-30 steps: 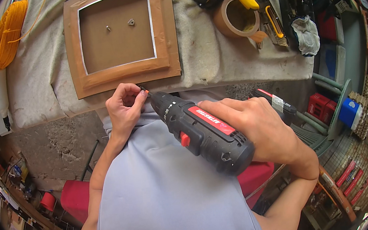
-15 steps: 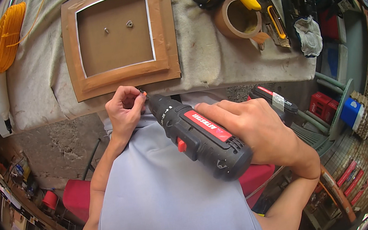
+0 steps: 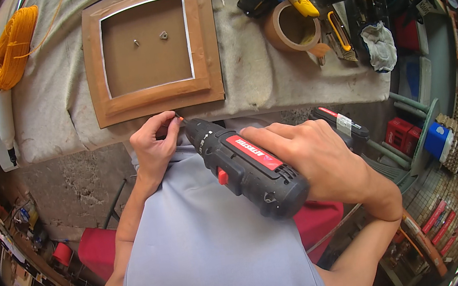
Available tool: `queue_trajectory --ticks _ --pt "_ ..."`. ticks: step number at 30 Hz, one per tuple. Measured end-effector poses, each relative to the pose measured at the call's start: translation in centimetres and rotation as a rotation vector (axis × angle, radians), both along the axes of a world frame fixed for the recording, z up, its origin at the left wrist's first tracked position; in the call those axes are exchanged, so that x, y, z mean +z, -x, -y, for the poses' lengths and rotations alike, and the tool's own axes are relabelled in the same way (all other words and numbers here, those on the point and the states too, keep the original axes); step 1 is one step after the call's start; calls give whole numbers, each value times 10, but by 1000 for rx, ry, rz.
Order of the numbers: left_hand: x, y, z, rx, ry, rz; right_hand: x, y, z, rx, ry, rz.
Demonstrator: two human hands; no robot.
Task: The person assembles a wooden picture frame by attaching metal hanging hardware to the back. They use a cordless drill to drive screws into the frame and then thread a yellow cord through the installed hardware.
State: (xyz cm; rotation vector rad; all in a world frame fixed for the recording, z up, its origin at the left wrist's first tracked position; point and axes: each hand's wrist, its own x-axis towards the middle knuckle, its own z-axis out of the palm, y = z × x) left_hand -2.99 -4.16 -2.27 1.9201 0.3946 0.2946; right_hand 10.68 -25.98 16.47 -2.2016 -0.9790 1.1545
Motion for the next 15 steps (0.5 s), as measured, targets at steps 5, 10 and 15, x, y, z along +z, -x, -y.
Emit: queue_trajectory --ticks 5,10,15 --pt "6 2 -5 -85 -244 -18 -1 -2 1 68 -10 31" --pt "16 0 -8 -131 -544 -12 2 -3 -4 100 10 55" --pt "10 -4 -15 -132 -575 87 12 -7 -14 128 77 35"
